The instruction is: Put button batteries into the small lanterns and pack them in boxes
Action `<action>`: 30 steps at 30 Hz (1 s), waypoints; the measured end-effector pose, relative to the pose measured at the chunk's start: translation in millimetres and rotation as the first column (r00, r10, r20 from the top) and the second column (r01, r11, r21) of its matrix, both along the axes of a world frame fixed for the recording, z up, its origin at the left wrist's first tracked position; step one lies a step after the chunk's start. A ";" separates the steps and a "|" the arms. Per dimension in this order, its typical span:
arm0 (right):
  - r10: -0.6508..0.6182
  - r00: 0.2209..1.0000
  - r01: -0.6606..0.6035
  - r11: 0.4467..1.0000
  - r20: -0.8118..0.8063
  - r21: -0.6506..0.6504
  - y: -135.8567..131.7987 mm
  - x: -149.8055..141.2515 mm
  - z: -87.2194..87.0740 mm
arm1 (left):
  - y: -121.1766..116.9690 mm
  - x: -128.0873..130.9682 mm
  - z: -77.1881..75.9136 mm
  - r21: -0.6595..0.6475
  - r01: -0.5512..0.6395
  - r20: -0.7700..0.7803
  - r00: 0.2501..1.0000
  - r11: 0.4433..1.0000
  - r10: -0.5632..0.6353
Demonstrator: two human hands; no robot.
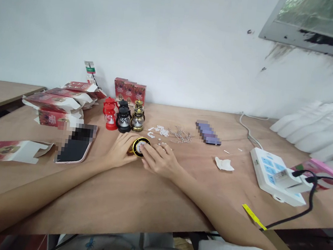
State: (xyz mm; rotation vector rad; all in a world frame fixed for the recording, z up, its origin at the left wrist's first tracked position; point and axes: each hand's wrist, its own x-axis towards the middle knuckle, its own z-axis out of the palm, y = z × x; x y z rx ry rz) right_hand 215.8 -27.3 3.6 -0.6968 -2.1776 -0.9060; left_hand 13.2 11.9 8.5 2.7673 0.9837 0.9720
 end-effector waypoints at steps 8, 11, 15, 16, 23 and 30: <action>-0.063 0.997 0.064 0.998 -0.048 0.013 0.7 -10.2 -0.5 | 1.2 0.4 -0.7 -0.018 -0.086 0.033 0.996 0.996 0.087; -0.040 0.996 0.036 0.998 -0.077 -0.049 1.9 -9.0 -0.3 | 0.6 0.7 0.3 -0.026 -0.093 0.028 0.995 0.995 0.094; 0.041 0.990 -0.057 0.991 -0.136 -0.120 2.1 -5.7 2.8 | -0.8 1.2 2.1 -0.019 -0.080 0.028 0.996 0.997 0.080; 0.069 0.986 -0.089 0.987 -0.151 -0.130 1.6 -5.2 4.2 | -1.2 1.3 2.5 -0.015 -0.074 0.027 0.997 0.997 0.074; 0.101 0.926 -0.176 0.968 -0.363 -0.179 13.8 7.2 5.4 | -0.3 0.6 0.9 0.000 -0.049 0.049 0.998 0.999 0.049; -0.350 0.895 0.203 0.871 -0.276 -0.448 62.1 47.0 -18.9 | 1.7 -1.2 -1.7 0.004 -0.015 0.051 0.999 1.000 0.015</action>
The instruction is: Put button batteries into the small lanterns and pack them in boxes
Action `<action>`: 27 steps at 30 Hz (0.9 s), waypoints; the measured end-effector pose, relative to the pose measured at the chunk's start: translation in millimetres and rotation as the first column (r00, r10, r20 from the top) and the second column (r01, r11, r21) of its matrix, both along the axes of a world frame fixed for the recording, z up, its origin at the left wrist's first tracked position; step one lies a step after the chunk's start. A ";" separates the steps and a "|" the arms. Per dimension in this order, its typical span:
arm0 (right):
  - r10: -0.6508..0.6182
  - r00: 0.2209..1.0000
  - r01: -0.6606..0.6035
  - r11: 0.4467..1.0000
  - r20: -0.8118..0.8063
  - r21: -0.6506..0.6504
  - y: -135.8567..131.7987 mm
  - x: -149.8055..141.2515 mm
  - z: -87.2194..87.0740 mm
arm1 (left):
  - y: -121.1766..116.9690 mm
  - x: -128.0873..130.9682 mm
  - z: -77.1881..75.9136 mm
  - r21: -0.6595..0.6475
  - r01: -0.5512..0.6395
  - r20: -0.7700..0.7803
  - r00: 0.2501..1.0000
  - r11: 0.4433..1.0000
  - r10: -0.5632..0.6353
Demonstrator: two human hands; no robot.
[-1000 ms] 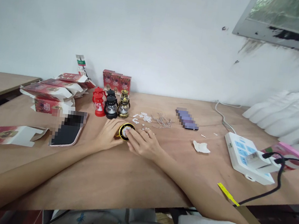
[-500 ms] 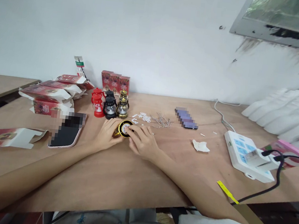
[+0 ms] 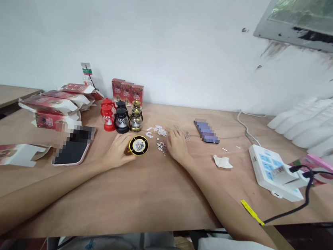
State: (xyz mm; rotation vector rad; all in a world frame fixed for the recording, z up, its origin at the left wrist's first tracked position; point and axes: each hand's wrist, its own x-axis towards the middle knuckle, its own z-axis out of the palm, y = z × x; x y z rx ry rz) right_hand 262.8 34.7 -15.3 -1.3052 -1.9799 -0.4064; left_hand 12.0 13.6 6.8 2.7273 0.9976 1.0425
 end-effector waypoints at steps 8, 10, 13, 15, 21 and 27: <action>-0.051 0.990 0.077 0.976 0.130 -0.203 10.5 5.1 -7.8 | -0.6 0.7 0.7 0.005 0.005 0.000 1.000 1.000 -0.005; -0.064 0.988 0.099 0.960 0.140 -0.261 11.7 5.2 -6.0 | -0.2 1.0 0.0 0.016 0.009 0.007 1.000 1.000 -0.009; -0.078 0.987 0.117 0.948 0.140 -0.297 13.0 6.4 -3.5 | 0.2 1.1 -0.6 0.028 0.015 0.010 1.000 1.000 -0.015; -0.085 0.987 0.122 0.949 0.138 -0.289 13.6 7.4 -2.7 | 0.1 1.0 -0.5 0.031 0.017 0.008 1.000 0.999 -0.018; -0.019 1.000 0.016 0.976 -0.011 -0.218 12.8 6.7 -3.4 | -0.7 0.5 -0.2 0.017 0.013 0.006 1.000 1.000 -0.013; 0.090 0.827 -0.172 0.980 -0.556 -0.097 -9.6 -17.3 5.2 | -1.4 1.4 1.1 0.004 -0.013 0.001 1.000 1.000 0.013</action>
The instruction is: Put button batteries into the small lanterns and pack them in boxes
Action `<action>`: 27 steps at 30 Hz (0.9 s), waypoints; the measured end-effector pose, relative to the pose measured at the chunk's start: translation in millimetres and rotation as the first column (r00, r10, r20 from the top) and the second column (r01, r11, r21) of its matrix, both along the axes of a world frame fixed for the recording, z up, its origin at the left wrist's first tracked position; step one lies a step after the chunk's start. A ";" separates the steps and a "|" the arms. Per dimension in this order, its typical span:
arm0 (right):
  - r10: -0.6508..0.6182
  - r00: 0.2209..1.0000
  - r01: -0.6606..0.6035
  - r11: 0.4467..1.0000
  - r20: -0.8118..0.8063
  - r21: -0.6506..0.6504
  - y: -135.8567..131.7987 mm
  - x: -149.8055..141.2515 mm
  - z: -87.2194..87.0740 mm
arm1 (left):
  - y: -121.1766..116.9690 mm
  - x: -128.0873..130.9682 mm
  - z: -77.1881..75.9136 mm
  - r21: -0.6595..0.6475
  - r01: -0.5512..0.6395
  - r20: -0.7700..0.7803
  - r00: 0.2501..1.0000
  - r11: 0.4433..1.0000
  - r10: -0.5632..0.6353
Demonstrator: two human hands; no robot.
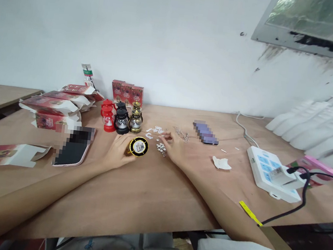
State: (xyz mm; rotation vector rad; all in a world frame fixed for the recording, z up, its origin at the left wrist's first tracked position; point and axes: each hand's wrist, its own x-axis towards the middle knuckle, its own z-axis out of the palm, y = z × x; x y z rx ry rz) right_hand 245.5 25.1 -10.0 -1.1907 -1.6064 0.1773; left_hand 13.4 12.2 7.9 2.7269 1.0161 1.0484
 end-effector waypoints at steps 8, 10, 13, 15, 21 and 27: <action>0.254 0.908 -0.239 0.967 -0.333 0.085 -38.9 -35.1 24.8 | -1.8 -0.3 1.7 0.016 -0.006 0.002 1.000 1.000 0.006; 0.294 0.879 -0.280 0.955 -0.374 0.093 -45.2 -39.1 28.6 | -1.7 -0.3 1.1 0.023 0.003 0.003 1.000 1.000 -0.003; 0.343 0.870 -0.341 0.938 -0.353 0.070 -51.0 -41.5 30.3 | -1.0 0.0 0.1 0.041 0.017 0.008 1.000 0.999 -0.017; 0.373 0.886 -0.373 0.926 -0.276 0.053 -52.3 -41.1 29.1 | -0.7 0.2 -0.2 0.042 0.012 0.012 1.000 0.999 -0.013; 0.360 0.933 -0.356 0.928 -0.014 0.113 -51.9 -38.2 25.9 | -0.7 0.7 0.4 0.002 -0.034 0.014 0.999 0.999 0.034; 0.324 0.945 -0.325 0.921 0.039 0.217 -52.2 -39.0 27.1 | -2.3 1.5 2.1 -0.007 -0.023 0.001 1.000 1.000 0.023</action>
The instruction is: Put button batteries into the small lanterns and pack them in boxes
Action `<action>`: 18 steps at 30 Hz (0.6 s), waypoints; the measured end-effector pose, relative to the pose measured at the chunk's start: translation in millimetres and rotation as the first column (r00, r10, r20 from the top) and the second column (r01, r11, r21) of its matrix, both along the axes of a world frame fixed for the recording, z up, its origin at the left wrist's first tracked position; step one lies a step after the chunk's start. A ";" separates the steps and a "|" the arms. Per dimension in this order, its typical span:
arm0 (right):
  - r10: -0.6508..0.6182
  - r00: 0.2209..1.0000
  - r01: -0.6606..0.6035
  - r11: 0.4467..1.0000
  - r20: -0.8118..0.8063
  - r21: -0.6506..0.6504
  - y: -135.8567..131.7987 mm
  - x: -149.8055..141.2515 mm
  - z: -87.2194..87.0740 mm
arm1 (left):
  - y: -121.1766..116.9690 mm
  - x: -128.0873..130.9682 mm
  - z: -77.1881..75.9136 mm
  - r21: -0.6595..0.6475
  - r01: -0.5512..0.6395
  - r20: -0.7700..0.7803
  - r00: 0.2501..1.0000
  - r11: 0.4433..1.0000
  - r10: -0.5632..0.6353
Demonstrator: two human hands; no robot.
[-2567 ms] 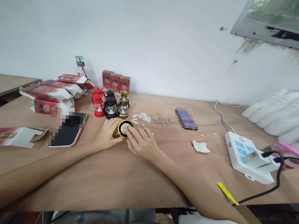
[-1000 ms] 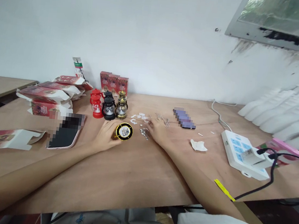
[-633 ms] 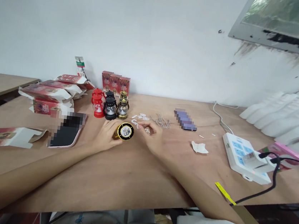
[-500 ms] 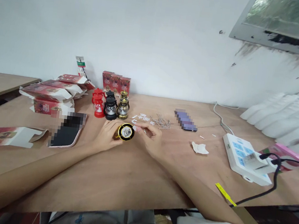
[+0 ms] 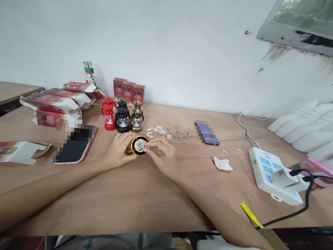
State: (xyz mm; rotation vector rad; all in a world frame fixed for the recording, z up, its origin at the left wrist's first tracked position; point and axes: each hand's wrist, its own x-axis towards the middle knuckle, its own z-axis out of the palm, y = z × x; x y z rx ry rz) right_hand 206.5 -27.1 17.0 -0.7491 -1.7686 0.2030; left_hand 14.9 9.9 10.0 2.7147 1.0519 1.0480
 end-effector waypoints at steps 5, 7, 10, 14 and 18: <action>0.043 0.996 -0.044 0.999 0.075 0.020 -2.3 1.5 2.4 | -0.7 -0.1 0.5 0.022 0.014 0.004 1.000 1.000 -0.014; 0.044 0.994 -0.048 0.998 0.096 0.037 -4.0 2.2 3.5 | -0.6 -0.1 0.3 0.029 0.016 0.007 1.000 0.999 -0.017; -0.021 0.996 0.017 0.999 0.089 0.046 -6.0 2.9 4.7 | -0.4 -0.3 -0.1 0.033 0.020 0.003 1.000 0.999 -0.020; -0.052 0.993 0.049 0.998 0.106 0.034 -6.3 3.5 5.9 | -0.2 -0.9 -0.9 0.065 0.058 -0.019 0.998 0.996 -0.057; -0.021 0.991 0.015 0.999 0.128 0.050 -5.4 5.2 8.0 | 0.1 -1.2 -1.9 0.092 0.085 -0.052 0.995 0.992 -0.080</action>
